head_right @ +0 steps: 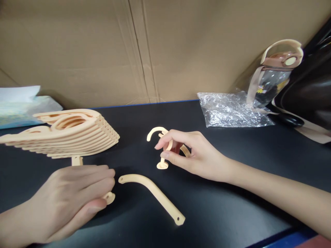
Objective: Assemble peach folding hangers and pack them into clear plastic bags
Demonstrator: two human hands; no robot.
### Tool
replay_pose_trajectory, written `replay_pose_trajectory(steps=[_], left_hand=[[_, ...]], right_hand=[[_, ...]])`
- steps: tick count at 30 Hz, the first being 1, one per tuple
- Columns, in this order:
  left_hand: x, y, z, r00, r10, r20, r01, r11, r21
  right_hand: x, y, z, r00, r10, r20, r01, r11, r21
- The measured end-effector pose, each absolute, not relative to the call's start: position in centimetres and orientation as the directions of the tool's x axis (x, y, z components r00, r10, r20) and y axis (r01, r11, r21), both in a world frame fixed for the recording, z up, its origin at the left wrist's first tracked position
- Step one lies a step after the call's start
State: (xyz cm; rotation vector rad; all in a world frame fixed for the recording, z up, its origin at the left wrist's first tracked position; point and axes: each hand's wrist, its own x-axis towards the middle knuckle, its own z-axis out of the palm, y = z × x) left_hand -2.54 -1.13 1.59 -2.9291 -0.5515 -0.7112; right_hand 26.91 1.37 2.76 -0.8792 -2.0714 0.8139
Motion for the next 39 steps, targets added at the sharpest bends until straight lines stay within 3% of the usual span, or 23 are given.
replay_pose_trajectory(steps=[9, 15, 21, 28, 39], left_hand=[[-1.7, -1.6, 1.8, 0.827, 0.386, 0.408, 0.377, -0.920, 0.105], [-1.8, -1.5, 2.2, 0.836, 0.330, 0.439, 0.382, -0.924, -0.034], [-1.5, -1.7, 2.4, 0.850, 0.309, 0.427, 0.383, -0.919, -0.097], [-1.9, -1.6, 1.4, 0.808, 0.306, 0.503, 0.401, -0.912, -0.089], [-2.4, -1.6, 0.9, 0.806, 0.307, 0.506, 0.430, -0.891, -0.144]], right_hand=[[27.1, 1.5, 2.7, -0.537, 0.787, 0.303, 0.316, 0.521, -0.793], [27.1, 1.4, 2.6, -0.543, 0.778, 0.317, 0.294, 0.530, -0.796], [26.9, 1.5, 2.8, -0.534, 0.785, 0.314, 0.314, 0.529, -0.789], [26.9, 1.5, 2.8, -0.539, 0.777, 0.324, 0.318, 0.544, -0.776], [26.9, 1.5, 2.9, -0.545, 0.770, 0.333, 0.303, 0.551, -0.778]])
